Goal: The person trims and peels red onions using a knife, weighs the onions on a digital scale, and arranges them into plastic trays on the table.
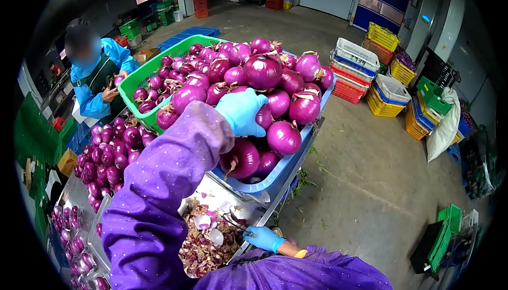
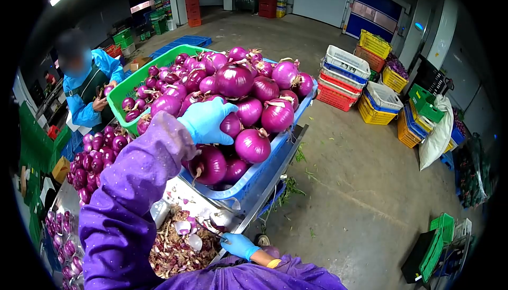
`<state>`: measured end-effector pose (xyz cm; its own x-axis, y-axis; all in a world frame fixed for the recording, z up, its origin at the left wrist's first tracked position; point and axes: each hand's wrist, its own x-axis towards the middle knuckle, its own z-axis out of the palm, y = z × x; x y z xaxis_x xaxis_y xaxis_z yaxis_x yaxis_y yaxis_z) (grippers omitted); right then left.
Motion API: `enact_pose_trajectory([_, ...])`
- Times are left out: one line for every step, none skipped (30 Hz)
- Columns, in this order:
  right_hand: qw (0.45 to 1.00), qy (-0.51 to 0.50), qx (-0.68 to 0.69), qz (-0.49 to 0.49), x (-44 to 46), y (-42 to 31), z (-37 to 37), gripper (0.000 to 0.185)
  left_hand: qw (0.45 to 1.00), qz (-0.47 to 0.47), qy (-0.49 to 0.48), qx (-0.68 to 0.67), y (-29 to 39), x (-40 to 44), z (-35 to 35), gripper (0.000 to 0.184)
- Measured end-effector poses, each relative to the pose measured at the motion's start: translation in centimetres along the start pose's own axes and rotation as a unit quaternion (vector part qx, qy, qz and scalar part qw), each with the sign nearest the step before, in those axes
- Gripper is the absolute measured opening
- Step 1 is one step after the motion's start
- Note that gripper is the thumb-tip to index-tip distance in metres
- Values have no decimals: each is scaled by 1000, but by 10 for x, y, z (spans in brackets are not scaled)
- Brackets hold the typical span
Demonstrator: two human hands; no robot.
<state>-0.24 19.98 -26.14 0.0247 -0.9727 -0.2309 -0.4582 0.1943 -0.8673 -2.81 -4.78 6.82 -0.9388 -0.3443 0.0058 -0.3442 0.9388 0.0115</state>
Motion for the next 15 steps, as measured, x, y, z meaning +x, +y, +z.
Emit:
enact_pose_trajectory([1000, 4, 9, -8, 0, 3, 0, 32, 999, -5, 14, -31, -1, -1, 4, 75])
enact_pose_trajectory([1000, -6, 4, 2, 1, 3, -1, 32, 997, -2, 34, -66, -4, -2, 8, 73])
enact_pose_trajectory([1000, -15, -3, 11, 2, 0, -3, 32, 995, -1, 48, -92, -5, -4, 10, 73])
enact_pose_trajectory([999, -23, -9, 20, 3, -2, -5, 32, 991, 1, 61, -119, -6, -6, 12, 73])
enact_pose_trajectory([1000, -19, -14, 13, 3, -4, -6, 32, 982, 28, 100, -160, -13, -7, 21, 73])
enact_pose_trajectory([1000, -18, -8, 8, 2, -7, -9, 31, 971, 47, 139, -188, -16, -12, 21, 74])
enact_pose_trajectory([1000, -10, 3, 4, 5, -3, -7, 30, 966, 41, 170, -191, -20, -18, 18, 74])
enact_pose_trajectory([1000, -3, 15, 0, 7, 1, -5, 29, 960, 32, 201, -195, -25, -26, 13, 75])
enact_pose_trajectory([1000, -4, 18, 2, 8, 0, -6, 29, 938, 32, 252, -236, -27, -40, 6, 77])
enact_pose_trajectory([1000, -5, 22, 4, 7, -1, -9, 29, 919, 29, 293, -263, -32, -55, 1, 83])
enact_pose_trajectory([1000, -9, 26, 6, 7, -3, -10, 29, 871, 9, 321, -373, -32, -74, -2, 85])
enact_pose_trajectory([1000, -2, 15, 2, 8, -5, -12, 30, 808, -12, 348, -476, -31, -95, 0, 87])
enact_pose_trajectory([1000, 2, 3, -5, 10, -7, -13, 31, 753, -20, 366, -547, -33, -118, 7, 90])
enact_pose_trajectory([1000, 0, -10, -13, 12, -10, -14, 32, 690, -31, 386, -611, -34, -143, 16, 92])
enact_pose_trajectory([999, -21, 28, 1, 15, -15, -15, 32, 623, -58, 395, -673, -32, -169, 29, 93])
